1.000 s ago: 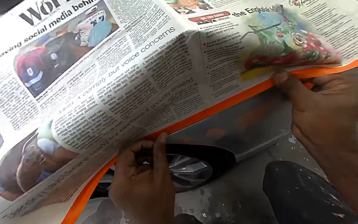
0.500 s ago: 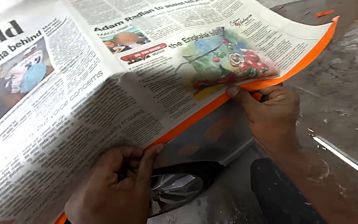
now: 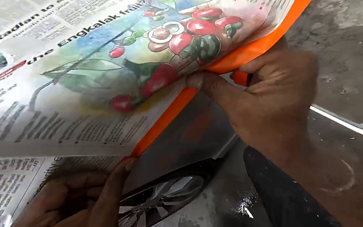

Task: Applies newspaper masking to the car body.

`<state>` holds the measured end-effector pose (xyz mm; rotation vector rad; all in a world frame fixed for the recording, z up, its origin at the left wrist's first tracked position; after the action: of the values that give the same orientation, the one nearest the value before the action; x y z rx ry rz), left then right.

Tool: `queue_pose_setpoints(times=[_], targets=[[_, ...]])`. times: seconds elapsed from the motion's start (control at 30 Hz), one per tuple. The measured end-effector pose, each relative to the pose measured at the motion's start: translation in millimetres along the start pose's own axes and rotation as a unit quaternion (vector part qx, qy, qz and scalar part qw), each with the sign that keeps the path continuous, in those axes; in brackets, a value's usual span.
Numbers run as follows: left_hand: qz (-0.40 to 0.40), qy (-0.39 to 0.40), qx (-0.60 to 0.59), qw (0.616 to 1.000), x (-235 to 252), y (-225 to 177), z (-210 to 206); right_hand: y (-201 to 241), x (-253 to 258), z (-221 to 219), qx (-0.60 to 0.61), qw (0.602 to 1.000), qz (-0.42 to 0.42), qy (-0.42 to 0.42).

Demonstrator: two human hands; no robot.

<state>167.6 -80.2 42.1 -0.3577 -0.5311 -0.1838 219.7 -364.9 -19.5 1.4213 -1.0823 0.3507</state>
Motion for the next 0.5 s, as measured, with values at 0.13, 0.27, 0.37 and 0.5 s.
queue_pose_setpoints(times=[0.13,0.27,0.37,0.5], targets=[[0.010,0.003,0.027,1.000,1,0,3,-38,-17,-12,0.024,0.998,-0.045,-0.021],[0.028,-0.003,0.042,0.999,4,-1,4,-47,-25,-18,0.042,0.998,-0.017,-0.039],[0.030,-0.020,0.056,0.998,7,-6,2,-49,-25,-19,0.052,0.998,-0.015,-0.040],[-0.008,-0.033,0.090,0.995,14,-21,-8,-50,-23,-18,0.060,0.997,-0.003,-0.041]])
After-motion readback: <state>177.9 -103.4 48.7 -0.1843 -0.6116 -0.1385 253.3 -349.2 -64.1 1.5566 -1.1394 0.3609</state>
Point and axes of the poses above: each hand's wrist, its own x-axis towards the middle knuckle, its own z-axis out of the back of the hand, y = z × x, the point moved 8 cm from there along x, towards the middle knuckle, and after that the axes turned 11 degrees about y, right-handed, at the moved point
